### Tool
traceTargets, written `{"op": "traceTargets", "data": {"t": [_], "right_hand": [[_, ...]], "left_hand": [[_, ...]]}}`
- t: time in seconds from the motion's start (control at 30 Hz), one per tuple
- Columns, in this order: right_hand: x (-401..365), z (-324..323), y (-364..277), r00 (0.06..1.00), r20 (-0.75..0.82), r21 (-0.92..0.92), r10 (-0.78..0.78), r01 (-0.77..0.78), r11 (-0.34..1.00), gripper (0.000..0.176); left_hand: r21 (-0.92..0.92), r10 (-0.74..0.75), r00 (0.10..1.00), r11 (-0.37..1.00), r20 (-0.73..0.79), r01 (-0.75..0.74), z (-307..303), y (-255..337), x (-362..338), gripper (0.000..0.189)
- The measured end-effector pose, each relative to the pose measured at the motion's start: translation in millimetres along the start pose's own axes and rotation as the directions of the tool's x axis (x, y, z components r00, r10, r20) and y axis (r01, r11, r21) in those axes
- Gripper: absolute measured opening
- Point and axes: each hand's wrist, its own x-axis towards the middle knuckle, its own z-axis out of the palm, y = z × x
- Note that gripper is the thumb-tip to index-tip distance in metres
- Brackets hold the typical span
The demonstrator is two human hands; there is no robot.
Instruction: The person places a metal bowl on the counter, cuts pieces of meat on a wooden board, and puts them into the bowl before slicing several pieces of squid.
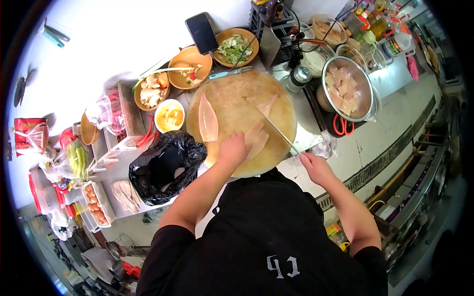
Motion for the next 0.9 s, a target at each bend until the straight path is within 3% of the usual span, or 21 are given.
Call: {"op": "traceTargets", "data": {"t": [0.03,0.1,0.17,0.33,0.4,0.63,0.73,0.83,0.9], "right_hand": [[6,5,1,0.998,-0.011,-0.033,-0.056,0.056,0.998,0.045],[10,9,-3,0.993,-0.02,-0.068,-0.114,0.113,0.991,0.045],[8,7,-10,0.99,0.058,-0.067,-0.126,0.129,0.989,0.044],[3,5,-11,0.988,0.079,-0.067,-0.134,0.139,0.988,0.043],[-4,6,-18,0.984,0.106,-0.079,-0.144,0.152,0.985,0.043],[-6,20,-29,0.987,0.147,-0.15,-0.067,0.089,0.985,0.045],[23,33,-36,0.981,0.142,-0.194,-0.13,0.157,0.968,0.046],[38,39,-49,0.975,0.169,-0.186,-0.147,0.178,0.966,0.048],[38,36,-53,0.974,0.119,-0.106,-0.192,0.205,0.973,0.046]], "left_hand": [[-0.001,-0.002,1.0,1.0,-0.001,0.002,3,-2,0,0.035],[-0.02,0.293,0.934,0.953,-0.207,-0.303,13,-8,1,0.033],[-0.038,0.304,0.926,0.947,-0.225,-0.32,23,-12,2,0.032],[-0.08,0.306,0.916,0.938,-0.261,-0.336,26,-8,-3,0.035],[0.041,0.459,0.835,0.882,-0.303,-0.47,25,-4,-1,0.038],[-0.021,0.449,0.827,0.875,-0.338,-0.484,52,-13,5,0.041],[-0.067,0.399,0.858,0.895,-0.324,-0.441,47,-12,6,0.041],[-0.023,0.47,0.822,0.864,-0.32,-0.503,45,-16,-1,0.043],[-0.294,0.311,0.891,0.863,-0.332,-0.411,51,-19,-3,0.043]]}}
